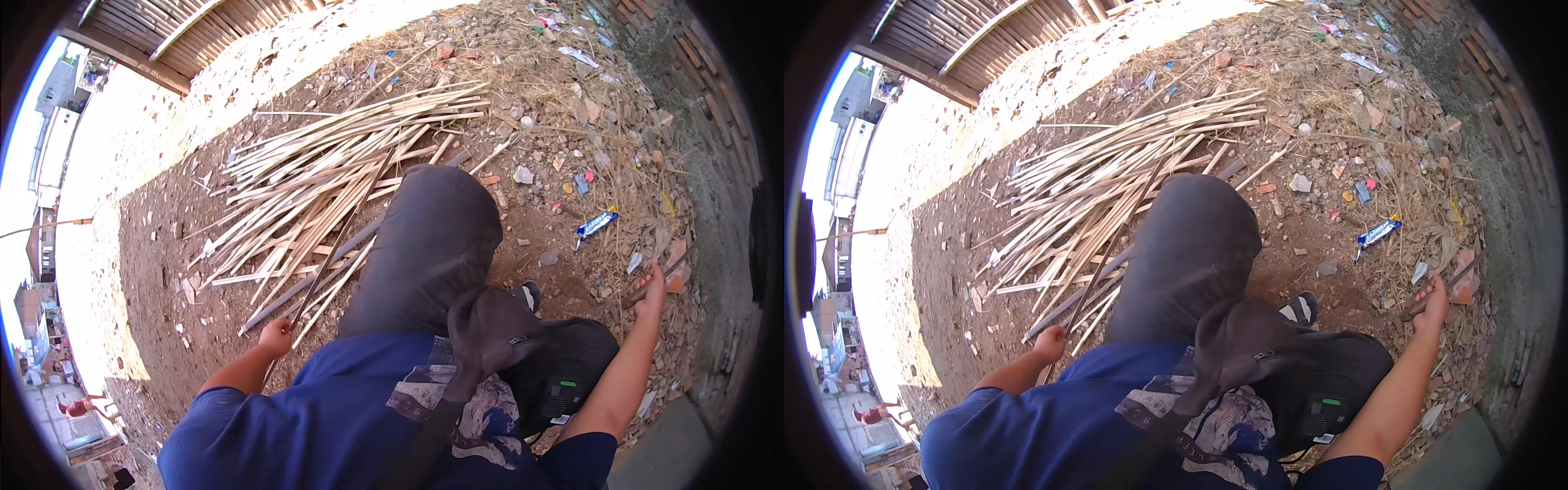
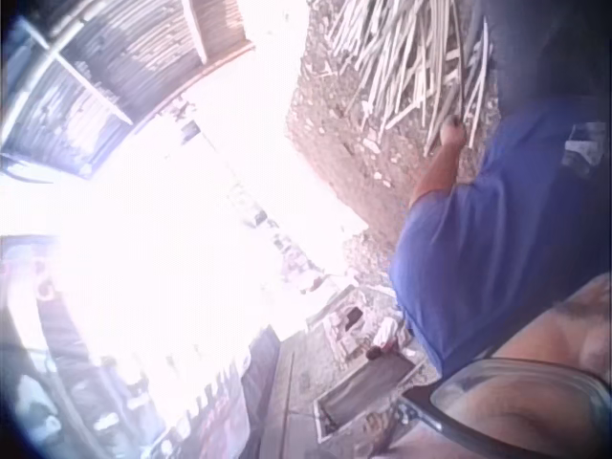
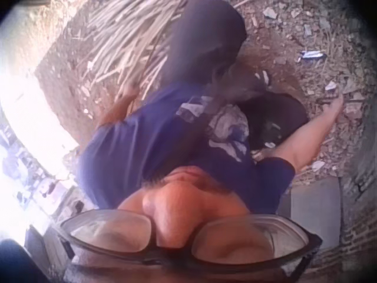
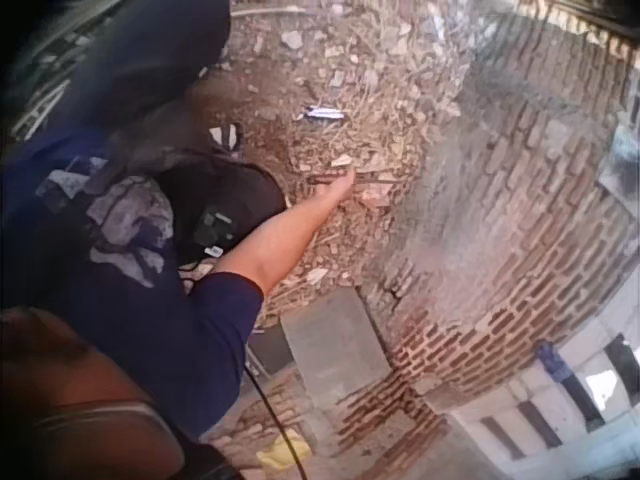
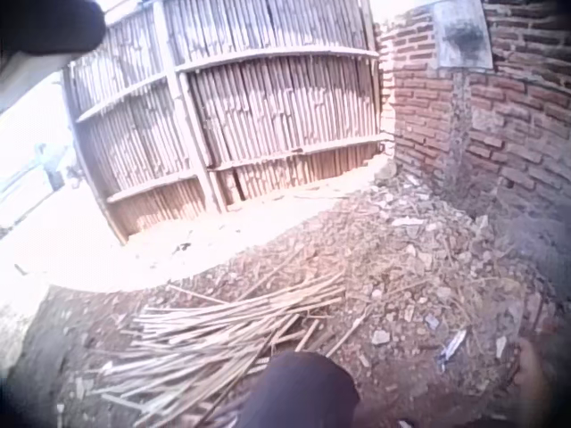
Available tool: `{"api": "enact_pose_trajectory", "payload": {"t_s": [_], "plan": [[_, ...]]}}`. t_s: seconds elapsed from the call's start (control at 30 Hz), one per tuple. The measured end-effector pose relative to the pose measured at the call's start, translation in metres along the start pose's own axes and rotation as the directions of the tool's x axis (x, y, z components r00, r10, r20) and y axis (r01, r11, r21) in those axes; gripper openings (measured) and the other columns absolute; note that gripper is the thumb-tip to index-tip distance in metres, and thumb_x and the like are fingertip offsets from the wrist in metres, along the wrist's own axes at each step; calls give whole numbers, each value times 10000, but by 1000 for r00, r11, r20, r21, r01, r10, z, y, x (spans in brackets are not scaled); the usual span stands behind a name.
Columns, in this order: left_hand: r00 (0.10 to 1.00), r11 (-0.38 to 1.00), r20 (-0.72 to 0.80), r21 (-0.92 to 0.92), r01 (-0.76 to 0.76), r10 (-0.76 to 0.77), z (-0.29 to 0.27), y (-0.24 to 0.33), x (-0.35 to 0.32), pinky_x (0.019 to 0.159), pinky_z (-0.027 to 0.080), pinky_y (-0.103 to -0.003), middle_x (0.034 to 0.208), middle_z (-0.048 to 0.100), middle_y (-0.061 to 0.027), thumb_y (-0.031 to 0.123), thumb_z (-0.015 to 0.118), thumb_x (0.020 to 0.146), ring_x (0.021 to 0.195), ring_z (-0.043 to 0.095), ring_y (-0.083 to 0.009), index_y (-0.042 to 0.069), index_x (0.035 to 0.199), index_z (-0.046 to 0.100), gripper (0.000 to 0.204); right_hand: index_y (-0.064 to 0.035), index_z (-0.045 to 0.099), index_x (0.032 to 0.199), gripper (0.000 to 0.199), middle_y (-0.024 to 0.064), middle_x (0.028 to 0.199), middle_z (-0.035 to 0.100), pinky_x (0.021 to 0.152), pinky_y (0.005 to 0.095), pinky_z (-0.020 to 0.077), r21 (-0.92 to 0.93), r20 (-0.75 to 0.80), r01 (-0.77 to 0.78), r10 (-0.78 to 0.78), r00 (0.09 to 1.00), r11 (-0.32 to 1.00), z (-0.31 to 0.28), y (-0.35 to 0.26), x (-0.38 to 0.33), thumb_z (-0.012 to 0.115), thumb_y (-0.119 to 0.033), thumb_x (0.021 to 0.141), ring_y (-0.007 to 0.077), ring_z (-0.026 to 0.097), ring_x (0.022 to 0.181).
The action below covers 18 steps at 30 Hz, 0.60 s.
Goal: The person strips bark or outer layers from long bamboo sticks using a large knife, working on each stick one at a time and rotating them to reach all sides.
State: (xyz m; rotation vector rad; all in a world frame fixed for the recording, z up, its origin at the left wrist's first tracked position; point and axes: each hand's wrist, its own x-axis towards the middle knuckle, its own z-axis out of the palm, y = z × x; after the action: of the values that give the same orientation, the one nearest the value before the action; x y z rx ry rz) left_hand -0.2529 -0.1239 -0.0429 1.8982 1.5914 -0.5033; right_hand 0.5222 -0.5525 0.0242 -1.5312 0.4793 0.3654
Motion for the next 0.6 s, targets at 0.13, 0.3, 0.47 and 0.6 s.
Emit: {"api": "enact_pose_trajectory", "payload": {"t_s": [0.13, 0.3, 0.47, 0.6], "plan": [[957, 969, 206, 178, 170, -206, 24, -37, -58, 826, 543, -427, 987, 714, -170, 205, 669, 798, 946, 695, -331, 75, 929, 699, 187, -175, 535, 861, 260, -68, 667, 432, 497, 269, 364, 4, -21, -11, 11, 1000, 1000, -4, 2, 3, 724, -344, 920, 86, 441, 549], [660, 897, 666, 441, 27, -347, 129, -130, -67, 869, 552, -425, 1110, 714, -175, 331, 682, 796, 1013, 695, -342, 59, 1042, 726, 369, -177, 543, 871, 253, -62, 673, 430, 502, 268, 367, -17, -39, 35, -36, 999, 999, 8, -1, 3, 739, -332, 912, 87, 440, 559], [827, 944, 480, 283, 168, -291, 83, -34, 3, 962, 526, -415, 1215, 689, -188, 455, 670, 807, 1120, 668, -341, 37, 1217, 685, 586, -176, 555, 895, 242, -61, 675, 418, 519, 263, 364, -61, -80, 36, -40, 996, 998, -1, 0, 2, 729, -342, 920, 87, 432, 572], [992, 992, 92, 100, 82, -91, 56, 38, 72, 1017, 486, -432, 1178, 686, -218, 403, 669, 850, 1140, 644, -357, 56, 1253, 631, 533, -182, 555, 892, 235, -67, 677, 407, 526, 260, 361, -74, -57, 26, -30, 998, 997, -7, 3, 11, 706, -356, 934, 83, 424, 576]]}}
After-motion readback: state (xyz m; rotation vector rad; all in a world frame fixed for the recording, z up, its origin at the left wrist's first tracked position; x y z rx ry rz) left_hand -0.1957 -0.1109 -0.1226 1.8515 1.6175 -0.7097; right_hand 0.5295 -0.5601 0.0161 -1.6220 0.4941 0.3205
